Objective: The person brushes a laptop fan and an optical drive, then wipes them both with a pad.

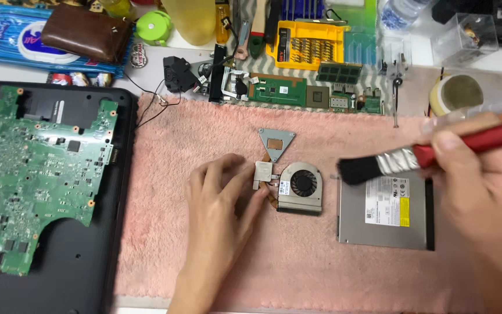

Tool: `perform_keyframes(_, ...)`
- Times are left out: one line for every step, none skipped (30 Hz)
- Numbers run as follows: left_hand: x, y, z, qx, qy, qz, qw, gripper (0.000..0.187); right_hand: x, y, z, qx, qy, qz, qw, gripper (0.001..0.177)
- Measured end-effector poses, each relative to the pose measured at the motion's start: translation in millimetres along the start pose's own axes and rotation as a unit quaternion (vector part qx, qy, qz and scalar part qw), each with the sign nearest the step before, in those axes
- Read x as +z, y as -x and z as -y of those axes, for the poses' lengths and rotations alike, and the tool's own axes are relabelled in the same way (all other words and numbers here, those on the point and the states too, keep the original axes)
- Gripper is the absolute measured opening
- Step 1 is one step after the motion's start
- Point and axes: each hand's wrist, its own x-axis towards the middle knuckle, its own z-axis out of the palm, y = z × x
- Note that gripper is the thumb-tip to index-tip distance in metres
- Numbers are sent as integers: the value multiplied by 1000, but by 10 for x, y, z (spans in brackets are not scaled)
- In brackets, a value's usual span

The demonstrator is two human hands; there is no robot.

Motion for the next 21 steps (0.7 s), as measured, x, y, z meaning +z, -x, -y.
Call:
perform_keyframes(48,7,-70,-3,-2,-4,1000,43,-100,46,-111,-4,-2,4,1000,17)
perform_keyframes(91,18,-137,-43,24,-28,998,38,-187,63,-225,-10,28,0,1000,21)
perform_keyframes(130,28,-202,-83,51,-52,994,33,-271,77,-337,-16,57,-4,998,26)
perform_keyframes(121,12,-252,-90,45,-61,993,33,-389,156,-519,-23,51,5,998,26)
perform_keyframes(113,-6,-304,-129,90,-52,986,34,-508,226,-705,-55,161,15,985,21)
perform_keyframes(105,-29,-355,-164,136,-43,976,35,-632,300,-895,-86,267,22,960,45)
perform_keyframes(30,-73,-408,-168,131,-51,976,35,-592,347,-998,-93,261,27,960,45)
perform_keyframes(-36,-125,-465,-254,240,-1,937,31,-567,405,-1097,20,121,-47,991,28)
perform_keyframes(-100,-178,-523,-333,345,48,876,28,-544,459,-1199,137,-26,-113,984,24)
perform_keyframes(-51,-138,-478,-333,344,43,877,28,-544,454,-1249,133,-29,-110,985,24)
perform_keyframes(-2,-102,-432,-354,446,34,821,31,-542,445,-1298,124,-61,-120,983,23)
perform_keyframes(46,-70,-377,-370,542,26,754,34,-533,445,-1347,115,-93,-130,980,21)
perform_keyframes(91,-20,-309,-368,541,22,756,34,-523,429,-1329,112,-96,-129,981,21)
perform_keyframes(139,34,-241,-364,579,12,729,35,-520,435,-1304,96,-98,-128,982,22)
perform_keyframes(187,86,-169,-360,615,3,701,37,-514,439,-1280,81,-100,-128,983,23)
perform_keyframes(139,111,-163,-358,616,3,702,37,-486,421,-1218,79,-101,-129,983,23)
perform_keyframes(89,137,-154,-349,618,21,705,39,-453,403,-1154,49,-119,-116,985,25)
perform_keyframes(37,165,-142,-339,620,39,707,42,-420,394,-1087,19,-137,-104,985,28)
perform_keyframes(45,193,-101,-337,620,40,708,42,-346,368,-926,18,-137,-106,985,28)
perform_keyframes(56,225,-62,-320,603,53,728,44,-280,349,-760,2,-150,-95,984,30)
perform_keyframes(68,257,-22,-303,587,66,748,46,-213,330,-596,-14,-163,-83,983,38)
